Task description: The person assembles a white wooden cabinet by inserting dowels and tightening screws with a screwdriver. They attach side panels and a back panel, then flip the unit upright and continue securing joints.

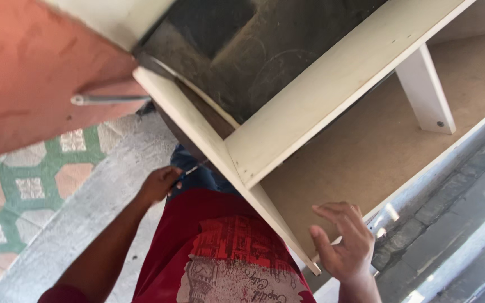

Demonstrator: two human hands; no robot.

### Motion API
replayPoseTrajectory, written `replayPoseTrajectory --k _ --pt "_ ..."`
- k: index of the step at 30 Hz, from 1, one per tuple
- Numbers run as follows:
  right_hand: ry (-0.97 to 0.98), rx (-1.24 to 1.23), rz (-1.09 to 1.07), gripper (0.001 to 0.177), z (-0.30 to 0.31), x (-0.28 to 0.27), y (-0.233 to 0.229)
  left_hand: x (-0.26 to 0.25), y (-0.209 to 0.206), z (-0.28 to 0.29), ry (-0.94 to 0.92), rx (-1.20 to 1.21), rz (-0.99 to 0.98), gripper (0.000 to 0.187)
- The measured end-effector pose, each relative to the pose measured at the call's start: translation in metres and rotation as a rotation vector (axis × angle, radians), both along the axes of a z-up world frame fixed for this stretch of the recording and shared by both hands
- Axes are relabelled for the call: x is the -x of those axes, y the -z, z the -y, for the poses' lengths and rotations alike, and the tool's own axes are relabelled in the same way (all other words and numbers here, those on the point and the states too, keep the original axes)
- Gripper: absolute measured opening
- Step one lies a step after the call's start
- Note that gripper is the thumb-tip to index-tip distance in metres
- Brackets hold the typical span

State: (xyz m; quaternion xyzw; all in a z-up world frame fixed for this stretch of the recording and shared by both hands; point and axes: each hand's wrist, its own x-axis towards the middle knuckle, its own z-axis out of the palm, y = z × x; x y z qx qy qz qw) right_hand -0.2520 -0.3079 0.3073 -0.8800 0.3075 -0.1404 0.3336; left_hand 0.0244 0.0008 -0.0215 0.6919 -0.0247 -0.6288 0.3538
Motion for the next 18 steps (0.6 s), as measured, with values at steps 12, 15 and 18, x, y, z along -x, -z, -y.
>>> replayPoseTrajectory --k 12,15,18 --pt "-0.378 0.364 -0.345 0.04 0.057 -0.124 -0.018 -0.019 -0.031 0.028 0.251 -0.011 0.003 0.046" --pt "-0.504 0.387 -0.426 0.048 0.049 -0.144 -0.004 -0.02 -0.042 0.045 0.375 0.052 0.132 0.043" --pt "-0.488 0.358 -0.399 0.034 0.052 -0.145 0.007 -0.021 -0.049 0.045 0.467 -0.024 0.14 0.043"
